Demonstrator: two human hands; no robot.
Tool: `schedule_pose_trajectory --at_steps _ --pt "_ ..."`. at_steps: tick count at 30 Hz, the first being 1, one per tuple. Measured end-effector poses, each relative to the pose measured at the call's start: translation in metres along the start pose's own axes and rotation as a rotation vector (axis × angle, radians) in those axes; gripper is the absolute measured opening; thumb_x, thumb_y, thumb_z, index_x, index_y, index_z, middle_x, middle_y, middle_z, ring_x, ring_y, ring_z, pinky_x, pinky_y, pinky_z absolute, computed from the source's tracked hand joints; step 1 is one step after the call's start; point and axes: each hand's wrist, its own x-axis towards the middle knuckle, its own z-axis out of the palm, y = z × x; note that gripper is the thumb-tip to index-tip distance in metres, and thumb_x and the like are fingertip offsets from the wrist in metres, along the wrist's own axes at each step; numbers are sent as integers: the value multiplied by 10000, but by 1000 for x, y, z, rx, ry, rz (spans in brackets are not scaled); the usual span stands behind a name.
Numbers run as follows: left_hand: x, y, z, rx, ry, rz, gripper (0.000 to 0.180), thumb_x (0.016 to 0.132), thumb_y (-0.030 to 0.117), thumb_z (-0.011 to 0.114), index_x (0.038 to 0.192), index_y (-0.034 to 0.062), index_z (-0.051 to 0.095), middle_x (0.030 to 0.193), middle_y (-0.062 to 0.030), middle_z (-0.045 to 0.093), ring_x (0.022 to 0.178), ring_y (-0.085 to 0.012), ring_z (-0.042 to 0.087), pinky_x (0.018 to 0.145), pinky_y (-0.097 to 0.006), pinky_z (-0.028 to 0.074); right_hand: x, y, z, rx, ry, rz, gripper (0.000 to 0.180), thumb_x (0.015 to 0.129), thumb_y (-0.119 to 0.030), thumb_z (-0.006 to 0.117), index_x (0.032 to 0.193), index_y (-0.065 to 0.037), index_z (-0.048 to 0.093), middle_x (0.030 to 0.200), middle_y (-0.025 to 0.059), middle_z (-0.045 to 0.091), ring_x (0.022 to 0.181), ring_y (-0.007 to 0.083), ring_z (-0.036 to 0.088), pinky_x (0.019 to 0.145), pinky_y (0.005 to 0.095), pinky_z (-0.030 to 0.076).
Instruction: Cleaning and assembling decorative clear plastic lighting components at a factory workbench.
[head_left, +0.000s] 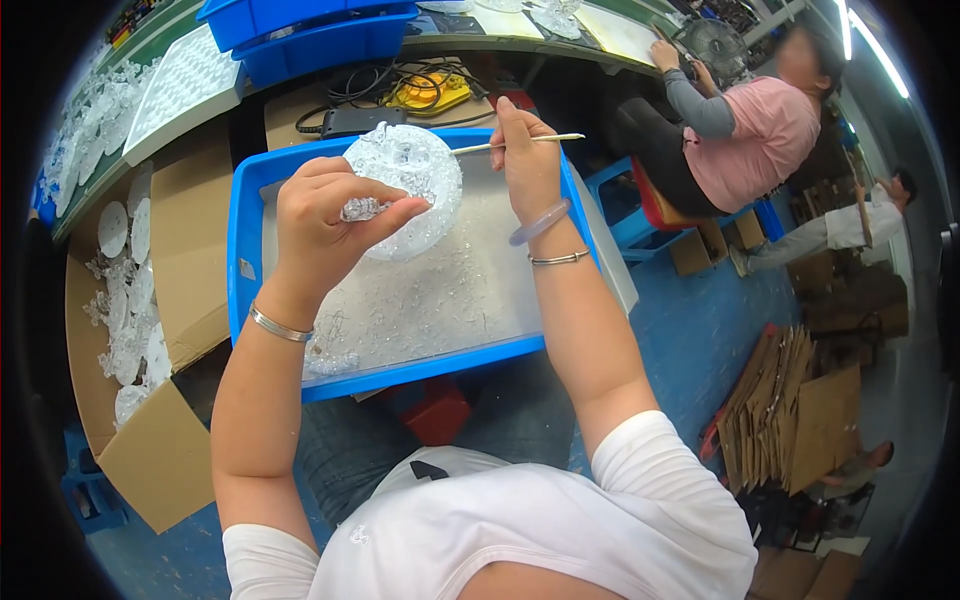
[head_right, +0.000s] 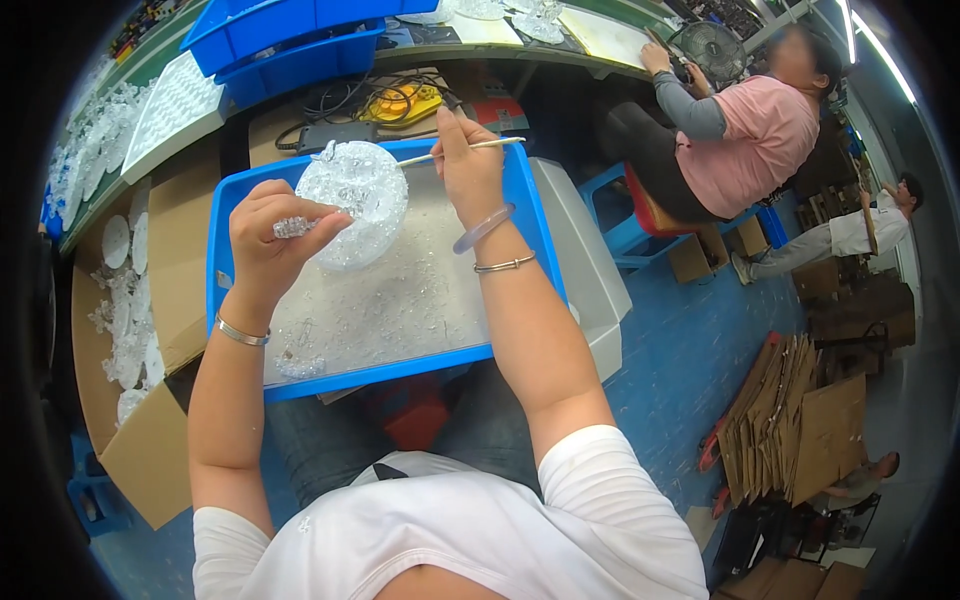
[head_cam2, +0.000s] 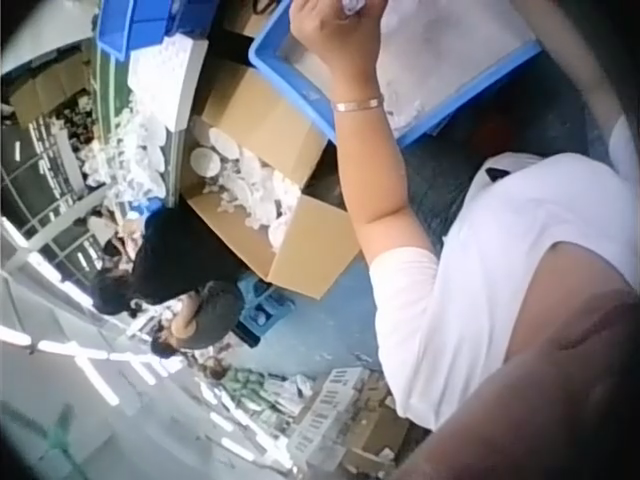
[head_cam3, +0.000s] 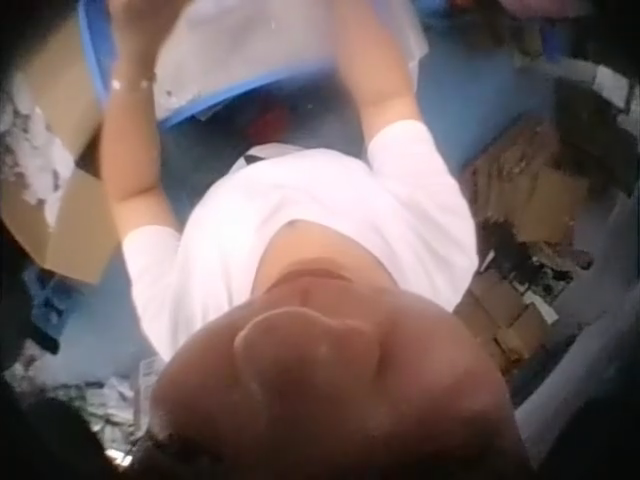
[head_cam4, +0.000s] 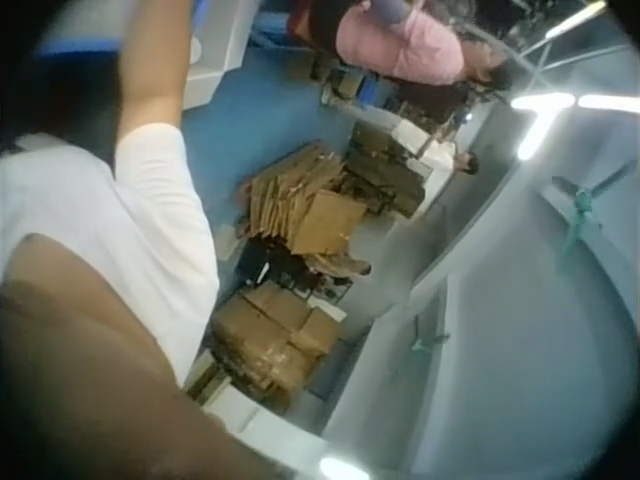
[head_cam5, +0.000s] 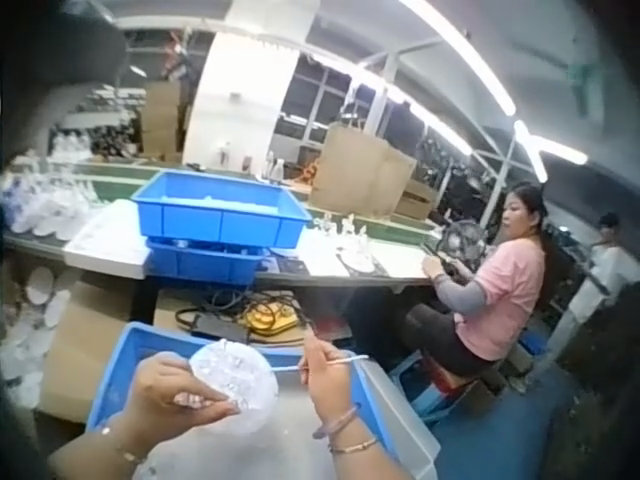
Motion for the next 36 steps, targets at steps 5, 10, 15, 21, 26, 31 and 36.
schedule_pose_trajectory --at_steps 5,10,15,21,26,31,36 --pt "2 3 0 -63 -11 -66 173 607 233 776 631 96 673 514 -17 553 476 -87 460 426 -224 313 1 1 4 29 18 -29 366 838 -324 548 574 -72 518 475 9 462 431 64 426 422 186 331" --pt "2 -2 2 -53 -9 -56 178 608 229 777 627 88 670 516 -18 555 471 -85 455 416 -216 307 2 2 -2 13 -1 -14 358 839 -314 548 581 -67 522 481 10 467 426 65 428 420 183 335" --pt "1 0 1 -53 0 -71 185 605 226 779 624 80 667 514 -19 552 469 -83 448 413 -212 302 1 2 3 -6 5 -40 353 840 -297 548 578 -63 520 479 6 465 412 61 419 407 184 328" --pt "0 0 3 -53 10 -67 185 600 221 782 623 78 667 509 -19 543 468 -82 440 411 -213 298 2 4 -3 -2 14 -32 331 833 -282 557 593 -57 525 490 7 480 404 55 424 395 180 324" --pt "0 4 0 -86 -43 -100 184 604 219 780 626 76 668 509 -17 542 469 -81 438 407 -211 293 1 3 3 13 24 -58 320 829 -251 560 578 -60 508 488 1 472 385 55 402 379 181 303" --pt "-2 -2 3 -69 1 -71 184 609 219 778 632 73 669 504 -18 535 464 -80 430 401 -211 283 1 4 -1 3 39 -32 316 828 -233 555 567 -61 506 481 -3 464 384 55 398 375 181 296" --pt "-1 -1 5 -100 -9 -83 185 614 224 775 631 73 670 507 -20 537 463 -80 431 397 -208 276 2 5 -3 -7 24 -56 319 828 -225 554 559 -63 498 477 -6 459 383 52 395 369 180 289"
